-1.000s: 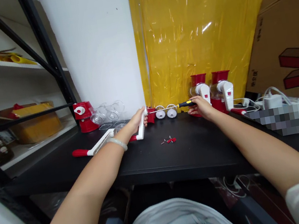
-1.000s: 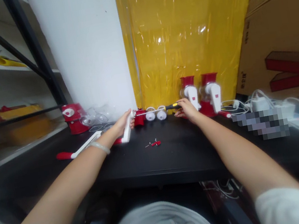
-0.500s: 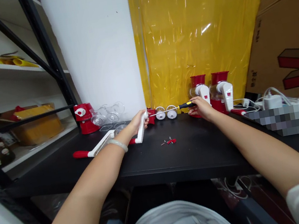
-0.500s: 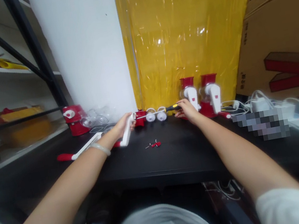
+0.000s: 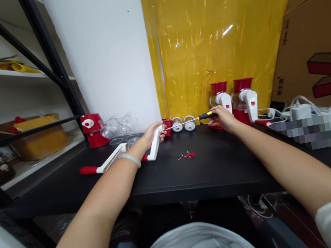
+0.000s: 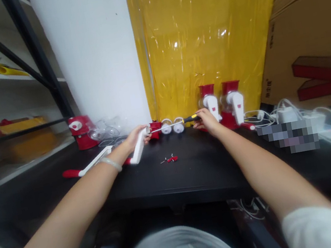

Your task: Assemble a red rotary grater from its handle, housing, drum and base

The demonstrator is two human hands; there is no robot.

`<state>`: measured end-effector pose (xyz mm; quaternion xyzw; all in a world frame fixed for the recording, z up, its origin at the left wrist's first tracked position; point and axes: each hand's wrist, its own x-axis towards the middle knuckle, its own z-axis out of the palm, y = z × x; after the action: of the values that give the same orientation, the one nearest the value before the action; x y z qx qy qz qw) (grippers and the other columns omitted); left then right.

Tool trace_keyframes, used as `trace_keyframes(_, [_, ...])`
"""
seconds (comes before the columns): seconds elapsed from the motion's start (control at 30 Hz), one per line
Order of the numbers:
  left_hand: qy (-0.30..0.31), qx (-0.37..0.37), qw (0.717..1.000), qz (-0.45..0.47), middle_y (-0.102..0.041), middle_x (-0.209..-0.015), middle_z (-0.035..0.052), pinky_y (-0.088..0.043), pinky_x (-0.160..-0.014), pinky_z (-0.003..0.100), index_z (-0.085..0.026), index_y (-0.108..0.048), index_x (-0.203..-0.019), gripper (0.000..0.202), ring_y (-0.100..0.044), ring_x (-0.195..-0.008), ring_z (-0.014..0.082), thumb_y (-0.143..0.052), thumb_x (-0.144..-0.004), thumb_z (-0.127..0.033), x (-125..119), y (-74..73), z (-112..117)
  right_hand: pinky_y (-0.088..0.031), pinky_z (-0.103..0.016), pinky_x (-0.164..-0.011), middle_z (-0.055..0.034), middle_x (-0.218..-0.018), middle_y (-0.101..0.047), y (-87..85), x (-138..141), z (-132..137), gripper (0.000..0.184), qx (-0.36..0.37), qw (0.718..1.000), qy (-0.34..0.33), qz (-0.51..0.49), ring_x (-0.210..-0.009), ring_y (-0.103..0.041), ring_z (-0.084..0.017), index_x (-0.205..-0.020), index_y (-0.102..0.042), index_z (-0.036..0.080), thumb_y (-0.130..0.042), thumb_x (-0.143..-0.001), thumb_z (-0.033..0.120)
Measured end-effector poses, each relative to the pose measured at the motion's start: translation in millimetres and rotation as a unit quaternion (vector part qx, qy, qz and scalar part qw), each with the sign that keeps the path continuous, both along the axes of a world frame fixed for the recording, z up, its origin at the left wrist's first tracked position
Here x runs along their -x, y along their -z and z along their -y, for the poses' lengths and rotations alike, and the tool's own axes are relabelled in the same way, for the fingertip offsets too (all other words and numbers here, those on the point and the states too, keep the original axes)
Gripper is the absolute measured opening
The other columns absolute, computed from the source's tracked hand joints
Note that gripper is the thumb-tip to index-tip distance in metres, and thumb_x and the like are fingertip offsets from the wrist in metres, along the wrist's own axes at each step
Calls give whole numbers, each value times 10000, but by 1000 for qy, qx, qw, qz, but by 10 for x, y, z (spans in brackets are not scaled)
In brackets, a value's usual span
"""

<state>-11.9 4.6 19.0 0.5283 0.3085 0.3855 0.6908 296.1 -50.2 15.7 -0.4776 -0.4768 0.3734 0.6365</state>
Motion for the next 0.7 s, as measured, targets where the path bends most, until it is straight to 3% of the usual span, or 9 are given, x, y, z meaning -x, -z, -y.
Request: trace_keyframes(0.7, [-5,-43,999,-13,-587,-537,38,-458,-452,226,-143,-583,-727,252,-519,-406,121,-573,-816,-378,1,107,-124,-491,-242,-480,9,-542,-603,70,-42,-37,27,22,999,-34,7,-434,-610,-147,-910,-428,212,-407,-893,215])
